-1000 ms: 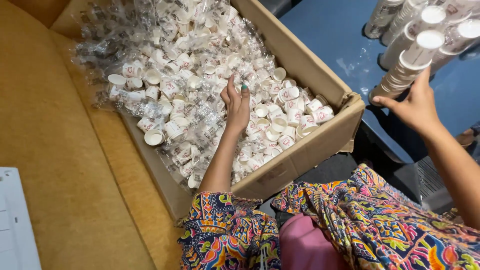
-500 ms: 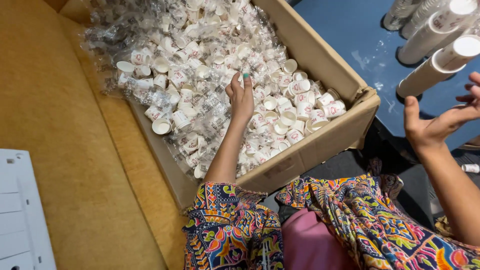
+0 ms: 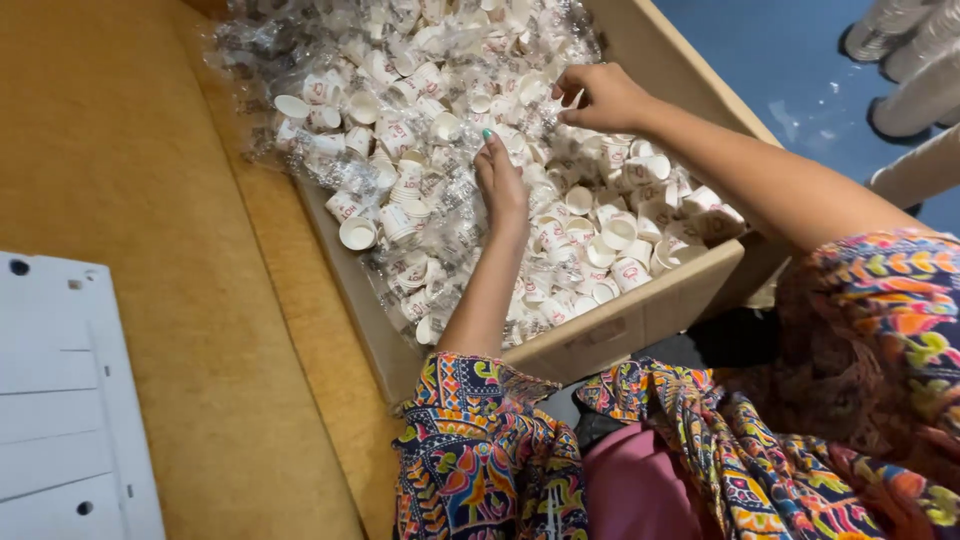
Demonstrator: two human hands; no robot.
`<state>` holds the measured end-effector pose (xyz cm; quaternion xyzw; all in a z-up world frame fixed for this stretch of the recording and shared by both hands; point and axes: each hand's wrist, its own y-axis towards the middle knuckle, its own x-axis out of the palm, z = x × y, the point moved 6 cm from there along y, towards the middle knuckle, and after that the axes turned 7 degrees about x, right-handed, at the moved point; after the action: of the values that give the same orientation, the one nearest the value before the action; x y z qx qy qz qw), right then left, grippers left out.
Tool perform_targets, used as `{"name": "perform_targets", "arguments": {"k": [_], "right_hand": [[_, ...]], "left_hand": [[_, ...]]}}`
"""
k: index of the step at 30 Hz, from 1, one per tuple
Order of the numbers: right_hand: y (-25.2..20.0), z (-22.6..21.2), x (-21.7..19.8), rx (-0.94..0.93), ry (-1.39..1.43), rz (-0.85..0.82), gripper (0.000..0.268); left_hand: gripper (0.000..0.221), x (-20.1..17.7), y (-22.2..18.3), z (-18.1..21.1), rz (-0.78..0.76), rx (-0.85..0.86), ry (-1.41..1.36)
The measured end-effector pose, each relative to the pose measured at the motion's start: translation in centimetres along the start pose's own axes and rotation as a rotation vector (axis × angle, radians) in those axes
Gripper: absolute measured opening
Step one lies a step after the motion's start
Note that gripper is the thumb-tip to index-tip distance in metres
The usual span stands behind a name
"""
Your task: Sorting and stacking small paper cups from a large cardboard box.
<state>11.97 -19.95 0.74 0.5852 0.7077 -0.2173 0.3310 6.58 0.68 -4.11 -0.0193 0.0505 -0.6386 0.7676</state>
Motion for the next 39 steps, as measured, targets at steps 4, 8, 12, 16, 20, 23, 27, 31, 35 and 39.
{"name": "perform_targets", "arguments": {"k": [4, 8, 12, 16, 20, 23, 27, 31, 35, 39], "right_hand": [[6.0, 5.9, 6.9, -0.039, -0.051, 0.063, 0.039], [7.7, 8.6, 9.1, 0.14, -0.165, 0.09, 0.039], [5.8, 6.2, 3.5, 0.242, 0.215, 0.274, 0.016], [2.6, 0.6, -1.8, 0.08, 0.372, 0.269, 0.011], [-2.3, -5.2, -6.3, -0.134, 0.599, 0.203, 0.039], [-8.0, -9.5, -9.3, -0.242, 0.538, 0.157, 0.046], [-14.8, -12.6, -11.8, -0.217, 0.531, 0.118, 0.047], [-18.9, -12.6, -14.5, -0.2, 0.564, 0.141, 0.054], [-21.7, -11.1, -16.3, -0.182, 0.976, 0.012, 0.054], [-24.2, -9.6, -16.8, -0.163, 1.082, 0.05, 0.057]], "left_hand": [[0.072, 0.8, -1.6, 1.4, 0.008, 0.048, 0.054], [0.067, 0.9, -2.1, 1.9, 0.011, 0.024, 0.096], [0.061, 1.4, -2.1, 1.4, 0.007, 0.049, 0.067], [0.053, 1.1, -1.4, 1.5, 0.011, 0.17, 0.083], [0.053, -0.3, -3.5, 8.0, 0.027, 0.532, 0.174], [0.057, -1.1, -6.8, 13.7, 0.031, 0.829, 0.239], [0.047, -0.1, -12.7, 18.5, -0.057, 1.117, 0.315], [0.028, 3.1, -15.4, 20.2, -0.125, 1.147, 0.334], [0.015, 7.8, -14.9, 17.9, -0.459, 0.828, -0.257], [0.017, 13.4, -16.8, 15.7, -0.695, 0.475, -0.756]]}}
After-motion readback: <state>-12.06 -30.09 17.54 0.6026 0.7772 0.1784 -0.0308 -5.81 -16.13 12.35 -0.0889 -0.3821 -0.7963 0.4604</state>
